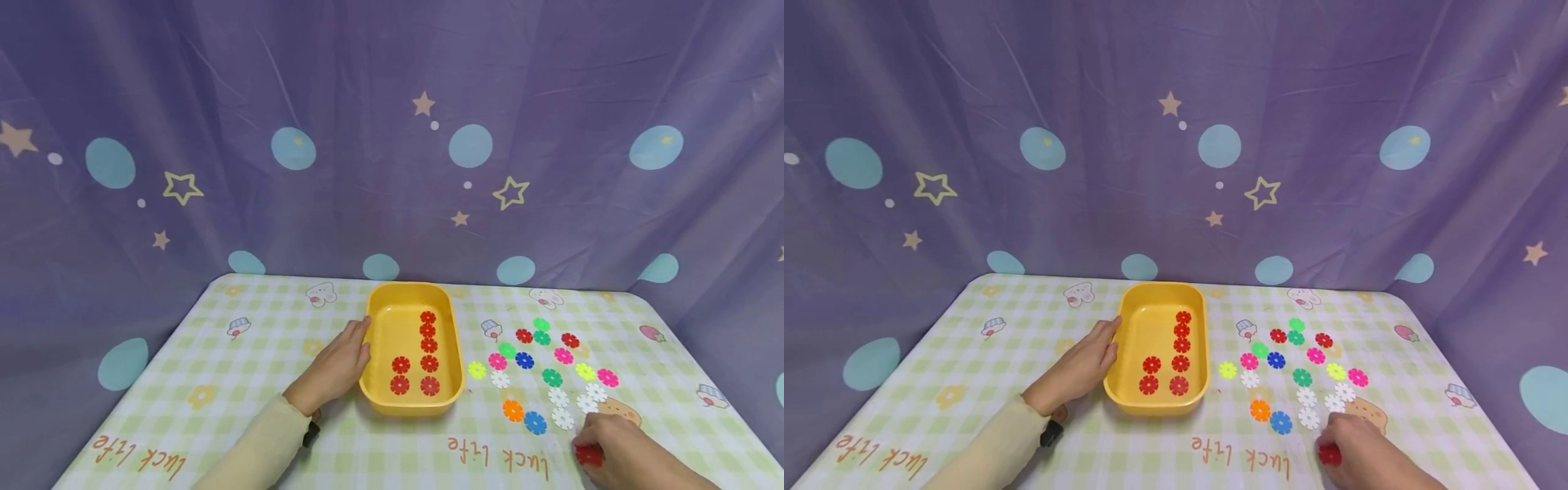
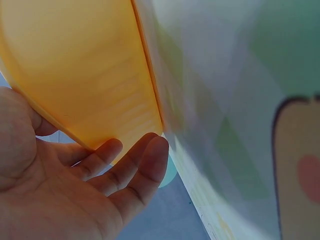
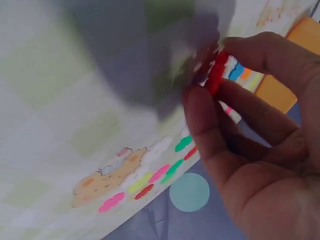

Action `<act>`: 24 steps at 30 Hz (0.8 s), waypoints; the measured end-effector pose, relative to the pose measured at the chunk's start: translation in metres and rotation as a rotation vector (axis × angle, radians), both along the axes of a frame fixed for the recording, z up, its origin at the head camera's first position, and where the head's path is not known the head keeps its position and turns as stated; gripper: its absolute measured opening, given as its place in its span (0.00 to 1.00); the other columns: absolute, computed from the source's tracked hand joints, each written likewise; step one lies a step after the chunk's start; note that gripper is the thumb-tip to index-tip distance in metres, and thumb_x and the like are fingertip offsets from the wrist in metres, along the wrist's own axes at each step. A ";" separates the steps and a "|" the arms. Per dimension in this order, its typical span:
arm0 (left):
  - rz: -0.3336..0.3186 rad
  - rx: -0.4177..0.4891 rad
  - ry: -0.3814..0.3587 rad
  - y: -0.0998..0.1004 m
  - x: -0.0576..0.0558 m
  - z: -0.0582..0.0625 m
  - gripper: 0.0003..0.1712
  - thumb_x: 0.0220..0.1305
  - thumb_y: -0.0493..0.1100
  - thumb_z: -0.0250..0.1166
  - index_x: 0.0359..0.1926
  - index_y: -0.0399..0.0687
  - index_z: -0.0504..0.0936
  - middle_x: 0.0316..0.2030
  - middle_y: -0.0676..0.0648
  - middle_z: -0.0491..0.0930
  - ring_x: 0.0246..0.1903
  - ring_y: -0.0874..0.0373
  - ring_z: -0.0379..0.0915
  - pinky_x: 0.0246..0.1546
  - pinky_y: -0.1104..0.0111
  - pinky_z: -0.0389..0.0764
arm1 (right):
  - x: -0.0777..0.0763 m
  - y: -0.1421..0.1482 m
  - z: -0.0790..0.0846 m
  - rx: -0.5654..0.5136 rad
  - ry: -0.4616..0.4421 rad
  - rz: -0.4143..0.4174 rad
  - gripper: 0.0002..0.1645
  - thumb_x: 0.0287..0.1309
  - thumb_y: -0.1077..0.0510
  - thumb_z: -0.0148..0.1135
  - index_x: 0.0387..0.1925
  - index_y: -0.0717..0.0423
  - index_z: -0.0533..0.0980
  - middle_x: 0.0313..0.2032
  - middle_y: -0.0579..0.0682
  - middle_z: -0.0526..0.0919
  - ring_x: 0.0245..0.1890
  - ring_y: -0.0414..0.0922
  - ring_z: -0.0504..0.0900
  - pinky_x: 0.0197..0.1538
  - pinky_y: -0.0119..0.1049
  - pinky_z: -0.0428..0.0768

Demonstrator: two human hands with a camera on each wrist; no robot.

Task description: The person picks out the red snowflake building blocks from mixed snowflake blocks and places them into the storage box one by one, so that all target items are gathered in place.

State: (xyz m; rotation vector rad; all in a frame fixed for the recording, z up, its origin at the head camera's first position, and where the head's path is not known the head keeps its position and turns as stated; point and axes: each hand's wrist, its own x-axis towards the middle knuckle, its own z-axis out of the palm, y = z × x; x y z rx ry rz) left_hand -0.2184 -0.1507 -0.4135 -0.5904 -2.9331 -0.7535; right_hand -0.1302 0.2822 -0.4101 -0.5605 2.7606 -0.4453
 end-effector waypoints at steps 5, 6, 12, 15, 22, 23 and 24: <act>-0.014 0.000 0.016 -0.001 -0.001 0.000 0.30 0.72 0.43 0.49 0.69 0.33 0.57 0.59 0.44 0.66 0.57 0.54 0.65 0.58 0.61 0.66 | -0.017 -0.020 0.019 -0.179 0.253 0.173 0.11 0.42 0.57 0.75 0.33 0.46 0.86 0.32 0.30 0.78 0.31 0.32 0.76 0.34 0.33 0.78; -0.016 0.000 0.017 -0.001 -0.001 0.000 0.30 0.72 0.43 0.49 0.69 0.33 0.57 0.59 0.44 0.66 0.57 0.54 0.65 0.58 0.61 0.66 | -0.023 -0.028 0.024 -0.232 0.302 0.214 0.12 0.43 0.57 0.75 0.35 0.47 0.85 0.35 0.32 0.79 0.33 0.33 0.78 0.35 0.33 0.80; -0.006 0.006 0.002 -0.004 -0.001 0.000 0.30 0.72 0.43 0.48 0.70 0.34 0.56 0.59 0.44 0.66 0.57 0.55 0.65 0.58 0.61 0.66 | -0.078 -0.098 0.038 -0.419 0.468 0.424 0.14 0.47 0.57 0.74 0.40 0.50 0.85 0.41 0.38 0.82 0.42 0.38 0.80 0.43 0.35 0.80; -0.002 0.009 0.004 -0.004 -0.001 -0.001 0.30 0.72 0.43 0.49 0.70 0.34 0.57 0.59 0.44 0.66 0.57 0.55 0.65 0.58 0.60 0.67 | -0.108 -0.145 0.034 -0.398 0.373 0.482 0.13 0.49 0.56 0.72 0.39 0.51 0.85 0.42 0.40 0.83 0.43 0.38 0.79 0.47 0.36 0.78; -0.004 0.004 -0.006 -0.002 0.000 0.001 0.30 0.72 0.44 0.49 0.70 0.35 0.57 0.58 0.45 0.66 0.54 0.56 0.66 0.56 0.61 0.69 | -0.160 -0.220 0.019 -0.247 0.208 0.522 0.08 0.49 0.59 0.72 0.34 0.55 0.85 0.33 0.43 0.85 0.30 0.37 0.80 0.38 0.27 0.78; -0.005 0.005 -0.007 -0.002 0.000 0.001 0.30 0.72 0.44 0.49 0.70 0.35 0.57 0.58 0.45 0.66 0.54 0.56 0.66 0.55 0.61 0.69 | -0.164 -0.225 0.018 -0.227 0.203 0.529 0.07 0.49 0.59 0.72 0.32 0.55 0.86 0.31 0.43 0.85 0.28 0.37 0.79 0.37 0.27 0.78; -0.003 0.000 -0.008 -0.003 0.001 0.002 0.30 0.72 0.44 0.48 0.70 0.36 0.57 0.58 0.46 0.66 0.54 0.57 0.66 0.55 0.61 0.69 | -0.168 -0.230 0.016 -0.203 0.199 0.532 0.06 0.49 0.59 0.72 0.32 0.54 0.86 0.29 0.42 0.85 0.27 0.36 0.78 0.37 0.26 0.77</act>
